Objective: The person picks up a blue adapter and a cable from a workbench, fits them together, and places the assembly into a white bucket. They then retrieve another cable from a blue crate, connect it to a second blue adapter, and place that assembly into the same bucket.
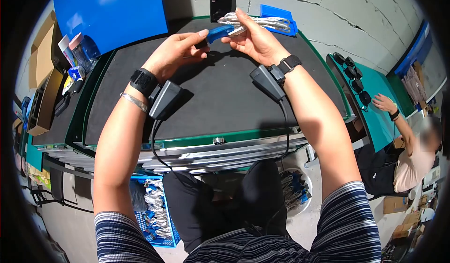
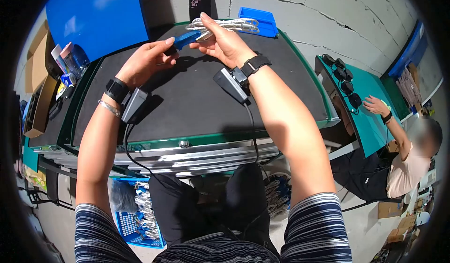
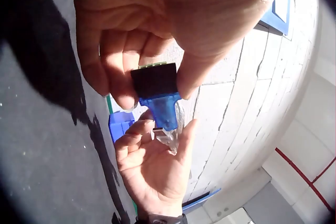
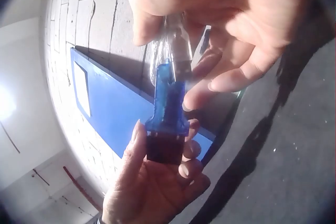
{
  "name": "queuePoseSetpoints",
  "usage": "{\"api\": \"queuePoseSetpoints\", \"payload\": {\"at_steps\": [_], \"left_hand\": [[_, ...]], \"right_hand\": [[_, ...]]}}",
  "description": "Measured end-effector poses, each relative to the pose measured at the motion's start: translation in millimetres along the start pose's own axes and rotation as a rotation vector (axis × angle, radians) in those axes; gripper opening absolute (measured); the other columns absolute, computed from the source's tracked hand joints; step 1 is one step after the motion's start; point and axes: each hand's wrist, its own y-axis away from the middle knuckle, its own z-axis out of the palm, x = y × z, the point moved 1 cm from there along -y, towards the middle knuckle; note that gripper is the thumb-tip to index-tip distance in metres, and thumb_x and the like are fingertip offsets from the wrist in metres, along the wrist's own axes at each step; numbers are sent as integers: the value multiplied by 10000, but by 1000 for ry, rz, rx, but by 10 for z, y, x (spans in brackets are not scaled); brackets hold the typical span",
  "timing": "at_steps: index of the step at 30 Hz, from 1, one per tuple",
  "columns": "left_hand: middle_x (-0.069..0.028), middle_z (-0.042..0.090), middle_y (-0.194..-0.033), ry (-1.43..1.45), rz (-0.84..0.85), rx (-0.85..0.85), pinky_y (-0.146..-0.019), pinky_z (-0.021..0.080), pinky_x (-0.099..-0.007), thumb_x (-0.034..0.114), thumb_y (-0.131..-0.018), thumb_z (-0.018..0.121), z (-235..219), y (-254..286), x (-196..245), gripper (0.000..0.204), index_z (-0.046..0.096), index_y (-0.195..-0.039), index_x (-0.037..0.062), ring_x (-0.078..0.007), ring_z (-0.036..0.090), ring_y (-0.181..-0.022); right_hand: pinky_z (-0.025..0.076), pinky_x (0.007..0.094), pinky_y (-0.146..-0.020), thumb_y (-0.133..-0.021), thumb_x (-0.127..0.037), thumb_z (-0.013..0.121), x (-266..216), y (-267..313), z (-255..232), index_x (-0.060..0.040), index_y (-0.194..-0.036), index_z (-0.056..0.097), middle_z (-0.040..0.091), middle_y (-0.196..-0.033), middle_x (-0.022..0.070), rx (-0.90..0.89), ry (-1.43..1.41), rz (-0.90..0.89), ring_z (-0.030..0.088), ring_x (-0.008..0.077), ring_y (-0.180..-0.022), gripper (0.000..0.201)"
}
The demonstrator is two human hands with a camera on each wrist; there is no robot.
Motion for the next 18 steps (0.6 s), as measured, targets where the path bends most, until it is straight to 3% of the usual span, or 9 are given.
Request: {"api": "queuePoseSetpoints", "payload": {"at_steps": [4,6,8,10,11,15,17,18], "left_hand": [[-18,623,-902,15,-84,8,-805,500,-235,413,-895,665,25,-6,-18,457,601,-1100,9,-74,573,-775],[-5,622,-905,-27,73,28,-801,490,-240,343,-869,715,12,-42,-22,401,609,-1094,27,-76,578,-811],[-5,626,-938,-81,87,95,-794,480,-233,271,-841,753,31,-44,3,393,614,-1109,20,-79,583,-854],[-15,632,-979,-337,268,189,-812,477,-227,246,-829,765,36,-41,57,421,608,-1136,3,-84,586,-898],[-4,636,-829,-389,373,268,-706,482,-230,232,-796,796,10,-63,19,434,626,-1121,0,-77,574,-761],[3,625,-781,-460,451,349,-679,485,-241,232,-779,806,8,-48,66,440,641,-1127,19,-73,558,-717],[-34,665,-982,-569,422,355,-772,506,-228,166,-805,783,12,-13,122,463,597,-1193,-4,-87,613,-869],[-34,665,-982,-571,420,362,-772,506,-228,166,-805,783,16,-1,137,463,597,-1193,-4,-87,613,-869]], "right_hand": [[520,250,-688,-884,-547,610,-43,20,8,-101,-1067,629,663,-966,76,6,-60,-2,677,195,-843,482],[521,259,-696,-871,-579,606,-61,33,18,-89,-1075,628,659,-984,84,20,-97,-4,676,205,-839,531],[546,276,-709,-910,-556,557,-100,51,34,-32,-1180,585,669,-1026,99,-31,-191,-7,673,219,-848,590],[542,290,-729,-908,-612,509,-86,19,15,-31,-1196,594,662,-1047,105,-35,-188,-8,666,220,-867,654],[541,292,-739,-905,-630,492,-70,10,17,-30,-1201,599,660,-1055,108,-53,-203,5,663,225,-881,677],[542,298,-765,-923,-613,472,-87,41,71,-21,-1234,588,658,-1072,118,-68,-252,53,657,243,-930,679],[546,306,-775,-947,-542,483,-100,38,77,-5,-1258,566,657,-1079,127,-111,-291,83,657,253,-942,626],[546,306,-775,-947,-542,483,-101,38,70,-5,-1258,566,657,-1079,127,-118,-291,85,657,253,-942,626]]}}
